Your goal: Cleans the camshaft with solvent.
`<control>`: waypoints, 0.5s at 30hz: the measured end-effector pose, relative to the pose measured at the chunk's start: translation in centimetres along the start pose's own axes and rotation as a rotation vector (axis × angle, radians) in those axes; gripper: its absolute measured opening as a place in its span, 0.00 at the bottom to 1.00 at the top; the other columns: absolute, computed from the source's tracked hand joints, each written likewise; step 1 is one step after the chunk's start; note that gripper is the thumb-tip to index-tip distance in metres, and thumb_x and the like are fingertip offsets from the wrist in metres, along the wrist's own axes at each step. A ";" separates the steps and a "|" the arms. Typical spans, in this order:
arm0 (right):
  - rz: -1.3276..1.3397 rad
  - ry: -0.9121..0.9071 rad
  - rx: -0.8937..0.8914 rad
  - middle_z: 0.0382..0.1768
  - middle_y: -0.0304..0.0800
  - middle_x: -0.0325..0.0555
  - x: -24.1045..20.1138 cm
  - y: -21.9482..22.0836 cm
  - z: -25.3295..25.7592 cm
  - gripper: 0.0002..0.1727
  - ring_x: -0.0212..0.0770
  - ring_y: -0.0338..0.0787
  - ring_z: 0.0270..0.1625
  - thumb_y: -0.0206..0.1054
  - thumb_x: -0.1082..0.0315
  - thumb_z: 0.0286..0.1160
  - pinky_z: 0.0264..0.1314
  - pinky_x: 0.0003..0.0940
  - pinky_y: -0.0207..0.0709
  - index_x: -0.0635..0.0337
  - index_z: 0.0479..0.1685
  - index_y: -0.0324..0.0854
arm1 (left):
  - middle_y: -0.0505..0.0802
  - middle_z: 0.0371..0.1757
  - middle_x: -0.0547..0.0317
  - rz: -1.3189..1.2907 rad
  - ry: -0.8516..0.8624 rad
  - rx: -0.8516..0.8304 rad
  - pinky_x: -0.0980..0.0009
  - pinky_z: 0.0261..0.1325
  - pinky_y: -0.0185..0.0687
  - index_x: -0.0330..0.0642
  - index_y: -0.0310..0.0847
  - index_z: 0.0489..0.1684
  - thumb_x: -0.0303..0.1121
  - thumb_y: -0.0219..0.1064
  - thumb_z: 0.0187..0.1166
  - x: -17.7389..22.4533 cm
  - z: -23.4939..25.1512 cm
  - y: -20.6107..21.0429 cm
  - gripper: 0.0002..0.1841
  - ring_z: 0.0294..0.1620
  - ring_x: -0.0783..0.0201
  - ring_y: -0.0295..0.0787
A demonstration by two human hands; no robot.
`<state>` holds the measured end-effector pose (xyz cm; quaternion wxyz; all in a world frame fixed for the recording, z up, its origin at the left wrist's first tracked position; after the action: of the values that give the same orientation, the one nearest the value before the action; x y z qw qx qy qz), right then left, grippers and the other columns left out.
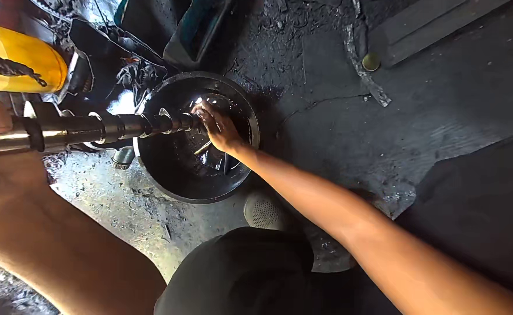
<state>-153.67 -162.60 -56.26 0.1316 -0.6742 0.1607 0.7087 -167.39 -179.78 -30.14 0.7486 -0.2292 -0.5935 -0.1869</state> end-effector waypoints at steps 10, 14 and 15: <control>-0.140 0.483 0.027 0.47 0.91 0.62 5.1 -2.7 4.4 0.26 0.55 0.90 0.56 0.48 0.54 0.95 0.63 0.57 0.78 0.68 0.51 0.85 | 0.83 0.26 0.73 0.110 0.042 -0.013 0.68 0.56 0.78 0.55 0.75 0.24 0.30 0.60 0.77 -0.1 -2.0 0.0 0.10 0.37 0.70 0.84; -0.414 0.266 -0.081 0.71 0.82 0.64 3.1 -3.0 1.5 0.24 0.57 0.83 0.75 0.49 0.61 0.93 0.79 0.53 0.75 0.66 0.77 0.73 | 0.70 0.12 0.69 0.078 0.051 0.448 0.68 0.38 0.82 0.52 0.62 0.16 0.28 0.31 0.85 3.2 -3.7 1.0 0.22 0.18 0.67 0.74; -0.465 0.239 -0.099 0.74 0.78 0.64 2.9 -3.0 0.5 0.22 0.58 0.81 0.77 0.50 0.64 0.92 0.78 0.52 0.76 0.64 0.78 0.72 | 0.70 0.12 0.67 0.060 0.026 0.553 0.68 0.36 0.81 0.51 0.62 0.16 0.27 0.31 0.84 3.0 -4.4 0.0 0.22 0.17 0.66 0.74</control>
<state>-153.02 -159.72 -59.30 0.2381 -0.7776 -0.0190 0.5816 -163.17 -182.26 -28.11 0.7954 -0.0310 -0.6053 0.0016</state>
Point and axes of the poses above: each hand's wrist, its own z-axis towards the middle knuckle, its own y-axis out of the palm, x = y × z, the point moved 10 cm from there along z, towards the middle knuckle
